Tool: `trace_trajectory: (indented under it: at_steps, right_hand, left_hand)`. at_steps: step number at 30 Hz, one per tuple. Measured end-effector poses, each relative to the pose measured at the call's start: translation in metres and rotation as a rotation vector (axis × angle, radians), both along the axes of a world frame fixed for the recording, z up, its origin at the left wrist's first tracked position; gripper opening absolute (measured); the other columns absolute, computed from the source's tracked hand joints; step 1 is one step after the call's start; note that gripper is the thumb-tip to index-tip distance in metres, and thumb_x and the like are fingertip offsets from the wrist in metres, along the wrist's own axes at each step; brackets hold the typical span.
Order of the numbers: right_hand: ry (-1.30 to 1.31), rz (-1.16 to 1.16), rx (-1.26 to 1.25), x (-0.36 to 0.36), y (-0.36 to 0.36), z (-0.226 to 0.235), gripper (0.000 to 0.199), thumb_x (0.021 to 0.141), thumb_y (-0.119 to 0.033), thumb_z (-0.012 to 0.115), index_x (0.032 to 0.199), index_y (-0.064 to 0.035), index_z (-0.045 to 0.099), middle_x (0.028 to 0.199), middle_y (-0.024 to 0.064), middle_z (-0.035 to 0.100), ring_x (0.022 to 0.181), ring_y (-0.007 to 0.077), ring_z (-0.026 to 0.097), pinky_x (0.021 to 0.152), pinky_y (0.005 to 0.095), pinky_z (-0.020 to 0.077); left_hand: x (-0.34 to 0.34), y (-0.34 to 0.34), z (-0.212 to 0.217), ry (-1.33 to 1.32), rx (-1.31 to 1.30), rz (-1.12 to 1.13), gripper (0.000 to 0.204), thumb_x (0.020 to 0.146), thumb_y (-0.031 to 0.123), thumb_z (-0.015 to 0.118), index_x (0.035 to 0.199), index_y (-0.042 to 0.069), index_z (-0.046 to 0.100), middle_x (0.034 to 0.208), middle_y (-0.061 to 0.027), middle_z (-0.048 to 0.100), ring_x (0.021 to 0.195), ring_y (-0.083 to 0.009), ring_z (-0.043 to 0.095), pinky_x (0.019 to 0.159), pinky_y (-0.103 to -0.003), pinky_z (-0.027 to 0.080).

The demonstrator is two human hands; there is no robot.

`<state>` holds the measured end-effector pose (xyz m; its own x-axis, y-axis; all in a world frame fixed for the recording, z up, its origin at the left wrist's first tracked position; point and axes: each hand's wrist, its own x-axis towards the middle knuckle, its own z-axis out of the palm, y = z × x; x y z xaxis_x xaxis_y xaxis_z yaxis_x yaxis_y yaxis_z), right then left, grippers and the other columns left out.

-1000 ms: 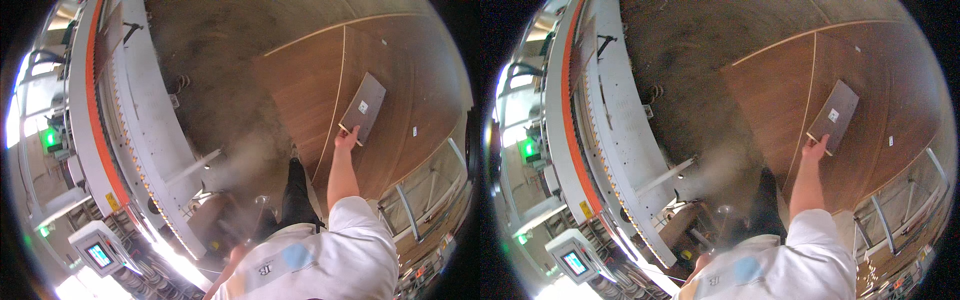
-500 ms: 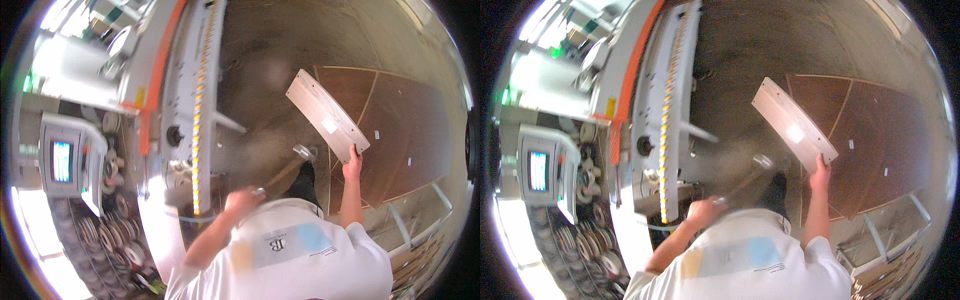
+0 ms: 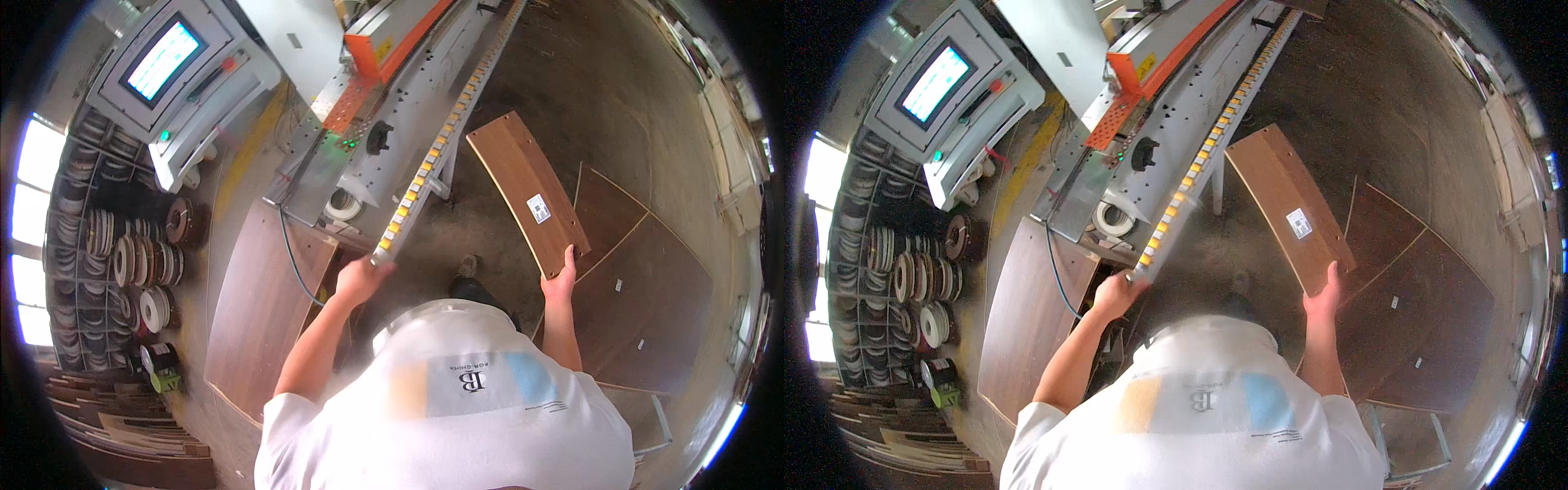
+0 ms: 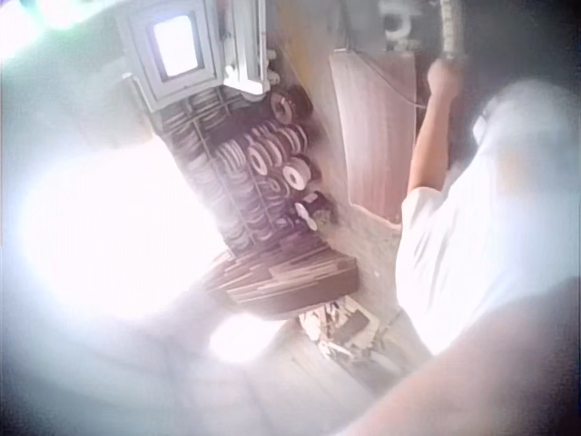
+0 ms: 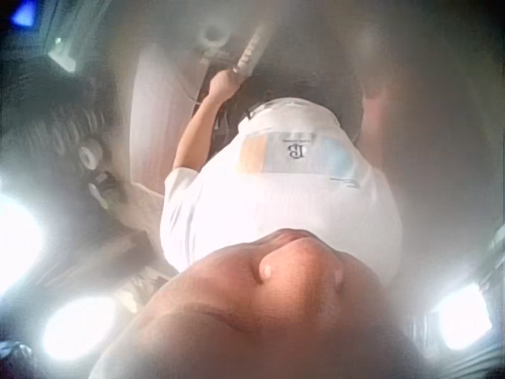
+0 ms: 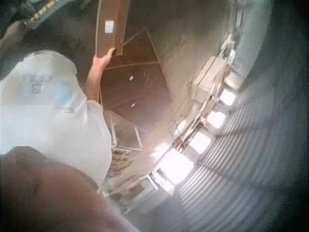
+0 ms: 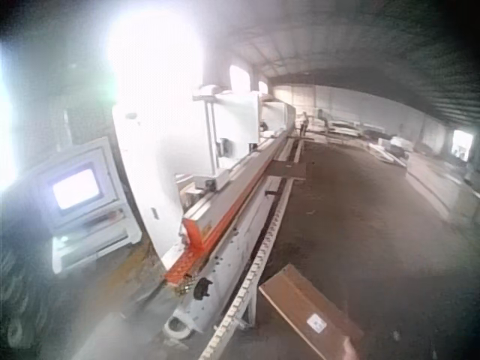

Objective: The person picks up wooden panels and feeds them into an edge-banding machine, then retrieves them and stacks them on a nearby cart.

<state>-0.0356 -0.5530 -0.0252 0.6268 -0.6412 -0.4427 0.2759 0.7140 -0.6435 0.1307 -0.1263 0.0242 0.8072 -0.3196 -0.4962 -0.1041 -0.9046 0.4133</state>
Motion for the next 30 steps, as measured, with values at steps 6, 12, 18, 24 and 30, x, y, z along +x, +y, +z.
trace_trajectory:
  at_steps: [6,12,18,24,30]
  right_hand:
    - [-0.075,0.028,0.098,0.017,0.017,-0.005,0.048,0.101,-0.035,0.06,0.137,-0.0048,0.054,0.136,0.0064,0.061,0.122,0.0227,0.06,0.103,0.0366,0.0489]
    - [-0.118,0.041,0.107,0.016,0.02,-0.003,0.043,0.099,-0.034,0.062,0.132,-0.0053,0.059,0.129,0.0066,0.066,0.116,0.0233,0.064,0.1,0.0366,0.0519]
    - [-0.186,0.092,0.091,0.005,0.022,0.005,0.04,0.1,-0.031,0.061,0.13,-0.0039,0.06,0.128,0.0071,0.067,0.116,0.0231,0.064,0.1,0.0361,0.0515]
    - [-0.14,0.158,0.032,-0.002,0.029,-0.011,0.046,0.099,-0.034,0.061,0.133,-0.0027,0.057,0.134,0.0103,0.063,0.122,0.0261,0.06,0.106,0.0397,0.0463]
    - [-0.069,0.303,0.011,0.006,0.035,-0.018,0.054,0.095,-0.036,0.066,0.137,-0.0041,0.053,0.135,0.0115,0.06,0.124,0.0297,0.057,0.106,0.0459,0.0448]
  left_hand:
    - [-0.025,0.012,0.033,0.115,0.084,-0.265,0.057,0.091,0.059,0.06,0.121,0.01,0.067,0.102,-0.0191,0.073,0.097,-0.0354,0.069,0.085,-0.045,0.054]
    - [-0.035,0.027,0.021,-0.046,-0.025,-0.192,0.06,0.093,0.061,0.057,0.122,0.01,0.066,0.088,-0.0188,0.072,0.086,-0.0398,0.067,0.075,-0.048,0.053]
    - [-0.038,0.022,-0.007,0.3,-0.043,-0.084,0.062,0.091,0.061,0.058,0.128,0.012,0.066,0.117,-0.0166,0.07,0.112,-0.0319,0.065,0.095,-0.041,0.05]
    - [-0.057,0.011,-0.045,0.395,-0.173,-0.334,0.058,0.092,0.056,0.062,0.119,0.004,0.069,0.117,-0.0192,0.069,0.112,-0.0348,0.064,0.095,-0.044,0.049]
    - [-0.031,0.081,-0.07,0.5,-0.872,0.579,0.041,0.103,0.036,0.057,0.068,0.014,0.055,0.059,0.005,0.047,0.049,-0.009,0.042,0.045,-0.03,0.03]
